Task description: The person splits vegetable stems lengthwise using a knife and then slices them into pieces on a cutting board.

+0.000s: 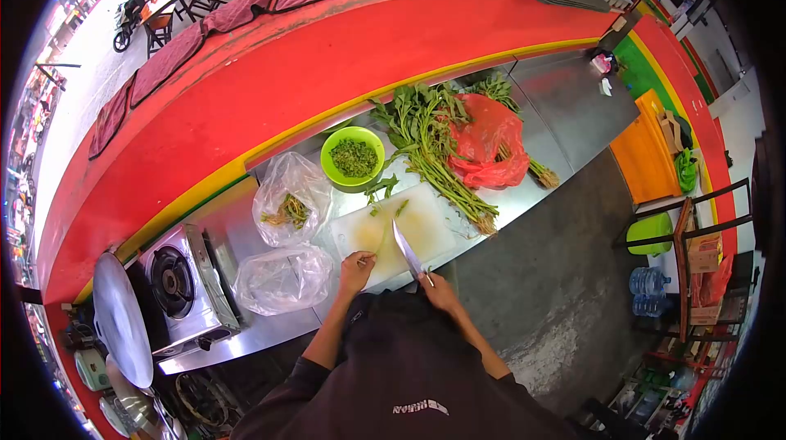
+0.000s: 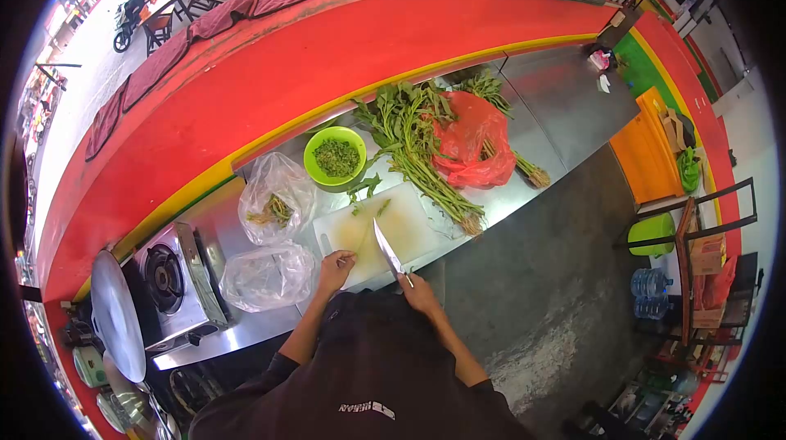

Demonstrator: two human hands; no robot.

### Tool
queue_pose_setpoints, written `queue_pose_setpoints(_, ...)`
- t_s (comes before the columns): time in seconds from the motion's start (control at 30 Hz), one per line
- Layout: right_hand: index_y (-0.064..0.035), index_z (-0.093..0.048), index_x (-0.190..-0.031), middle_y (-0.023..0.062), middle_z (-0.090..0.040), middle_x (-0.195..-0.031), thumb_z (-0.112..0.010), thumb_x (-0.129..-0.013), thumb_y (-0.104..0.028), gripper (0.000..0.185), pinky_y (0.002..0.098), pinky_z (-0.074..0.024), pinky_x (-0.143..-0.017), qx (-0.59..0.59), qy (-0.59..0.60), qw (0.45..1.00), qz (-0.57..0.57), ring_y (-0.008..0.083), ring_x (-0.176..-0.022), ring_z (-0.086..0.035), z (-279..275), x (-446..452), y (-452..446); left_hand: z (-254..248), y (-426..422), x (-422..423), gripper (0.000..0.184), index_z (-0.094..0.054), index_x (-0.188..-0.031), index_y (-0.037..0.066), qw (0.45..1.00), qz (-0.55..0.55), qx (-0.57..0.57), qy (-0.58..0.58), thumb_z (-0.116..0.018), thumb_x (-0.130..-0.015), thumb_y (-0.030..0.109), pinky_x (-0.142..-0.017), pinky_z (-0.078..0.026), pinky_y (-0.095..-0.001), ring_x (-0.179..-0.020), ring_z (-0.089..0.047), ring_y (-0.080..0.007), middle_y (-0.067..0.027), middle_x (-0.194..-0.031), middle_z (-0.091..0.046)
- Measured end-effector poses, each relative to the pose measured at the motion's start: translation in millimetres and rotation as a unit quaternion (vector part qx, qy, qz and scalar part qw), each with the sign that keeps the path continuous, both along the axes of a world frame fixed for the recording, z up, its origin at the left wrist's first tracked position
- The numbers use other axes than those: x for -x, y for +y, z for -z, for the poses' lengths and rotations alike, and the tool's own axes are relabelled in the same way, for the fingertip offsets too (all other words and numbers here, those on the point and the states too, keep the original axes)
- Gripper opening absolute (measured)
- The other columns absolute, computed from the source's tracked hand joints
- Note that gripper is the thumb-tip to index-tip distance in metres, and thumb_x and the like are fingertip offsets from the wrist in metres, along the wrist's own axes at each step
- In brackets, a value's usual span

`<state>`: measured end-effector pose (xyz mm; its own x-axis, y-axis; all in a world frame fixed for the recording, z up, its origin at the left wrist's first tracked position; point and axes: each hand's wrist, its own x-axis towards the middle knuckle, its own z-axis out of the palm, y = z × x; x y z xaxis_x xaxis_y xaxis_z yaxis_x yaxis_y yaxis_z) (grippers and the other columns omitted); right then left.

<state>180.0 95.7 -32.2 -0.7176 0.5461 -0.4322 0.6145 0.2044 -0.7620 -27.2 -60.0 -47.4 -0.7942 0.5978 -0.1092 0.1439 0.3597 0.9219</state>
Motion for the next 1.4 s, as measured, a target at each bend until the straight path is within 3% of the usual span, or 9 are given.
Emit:
queue_pose_setpoints(0.23, 0.0007, -0.058, -0.084, 0.0109, -0.059, -0.072, -0.048, -0.101, -0.046, 0.051, 0.0391, -0.0447, -0.066, -0.011, 0.027, 0.997, 0.072, 0.0203, -0.070, -0.057, 0, 4, -3, -28, 11, 2, 0.020, -0.073, -0.095, 0.001, 1.000, 0.006, 0.007, -0.022, -0.074, -0.087, 0.020, -0.061, -0.050, -0.0268, -0.065, -0.061, -0.0120, -0.0089, -0.079, -0.070)
queue_pose_setpoints(0.33, -0.0011, -0.057, -0.083, 0.0068, -0.055, -0.066, -0.050, -0.101, -0.044, 0.047, 0.0352, -0.0437, -0.054, -0.013, 0.061, 0.994, 0.091, 0.0163, -0.059, -0.055, -5, 6, -1, -37, 17, 1, 0.019, -0.072, -0.097, 0.001, 0.999, 0.007, -0.031, -0.005, -0.073, -0.089, 0.019, -0.059, -0.049, -0.0261, -0.063, -0.059, -0.0108, -0.0086, -0.080, -0.069)
queue_pose_setpoints(0.37, -0.0024, -0.056, -0.082, 0.0048, -0.053, -0.063, -0.051, -0.101, -0.043, 0.045, 0.0332, -0.0411, -0.048, 0.059, 0.060, 0.989, 0.125, 0.0145, -0.052, -0.051, -9, 6, 0, -39, 20, 1, 0.019, -0.072, -0.097, 0.001, 0.999, 0.007, -0.032, -0.004, -0.073, -0.089, 0.019, -0.059, -0.049, -0.0261, -0.063, -0.059, -0.0108, -0.0086, -0.080, -0.069)
queue_pose_setpoints(0.5, -0.0067, -0.054, -0.083, -0.0002, -0.046, -0.058, -0.051, -0.101, -0.042, 0.040, 0.0279, -0.0328, -0.034, 0.132, 0.097, 0.970, 0.177, 0.0094, -0.038, -0.041, -20, 10, -1, -50, 30, 2, 0.024, -0.069, -0.103, -0.002, 0.990, 0.018, -0.101, -0.097, -0.070, -0.093, 0.020, -0.063, -0.050, -0.0260, -0.066, -0.060, -0.0110, -0.0080, -0.085, -0.068)
queue_pose_setpoints(0.63, -0.0072, -0.053, -0.083, 0.0000, -0.046, -0.058, -0.052, -0.101, -0.043, 0.040, 0.0275, -0.0326, -0.034, 0.197, 0.087, 0.956, 0.200, 0.0088, -0.039, -0.041, -30, 12, -1, -69, 42, 0, 0.030, -0.067, -0.107, -0.006, 0.946, 0.000, -0.210, -0.249, -0.065, -0.097, 0.022, -0.067, -0.051, -0.0266, -0.068, -0.061, -0.0128, -0.0097, -0.088, -0.066)
queue_pose_setpoints(0.83, -0.0081, -0.053, -0.088, -0.0007, -0.043, -0.057, -0.052, -0.101, -0.044, 0.038, 0.0266, -0.0311, -0.034, 0.222, 0.074, 0.951, 0.200, 0.0085, -0.039, -0.038, -35, 13, -5, -71, 49, 1, 0.028, -0.066, -0.106, -0.008, 0.941, 0.026, -0.163, -0.296, -0.063, -0.098, 0.019, -0.064, -0.054, -0.0281, -0.067, -0.064, -0.0143, -0.0123, -0.088, -0.066)
queue_pose_setpoints(0.93, -0.0080, -0.052, -0.089, -0.0008, -0.042, -0.057, -0.052, -0.101, -0.043, 0.037, 0.0262, -0.0311, -0.034, 0.242, 0.066, 0.945, 0.208, 0.0085, -0.039, -0.038, -36, 10, -7, -50, 44, -4, 0.026, -0.067, -0.105, -0.008, 0.957, 0.057, -0.075, -0.275, -0.063, -0.097, 0.016, -0.065, -0.057, -0.0291, -0.069, -0.067, -0.0164, -0.0142, -0.087, -0.067)
queue_pose_setpoints(1.07, -0.0077, -0.052, -0.090, -0.0009, -0.041, -0.056, -0.051, -0.102, -0.043, 0.037, 0.0263, -0.0318, -0.036, 0.270, 0.068, 0.935, 0.218, 0.0085, -0.040, -0.038, -33, 4, -6, 1, 41, -14, 0.024, -0.067, -0.102, -0.008, 0.956, 0.043, -0.101, -0.272, -0.064, -0.095, 0.015, -0.064, -0.057, -0.0289, -0.071, -0.068, -0.0167, -0.0145, -0.082, -0.069)
queue_pose_setpoints(1.4, -0.0092, -0.052, -0.090, -0.0027, -0.040, -0.054, -0.052, -0.101, -0.045, 0.037, 0.0272, -0.0287, -0.035, 0.319, 0.057, 0.911, 0.256, 0.0077, -0.039, -0.035, -43, -9, -6, -2, 47, -16, 0.023, -0.069, -0.094, -0.006, 0.976, 0.035, -0.057, -0.209, -0.068, -0.093, 0.017, -0.064, -0.056, -0.0275, -0.070, -0.068, -0.0144, -0.0105, -0.078, -0.071)
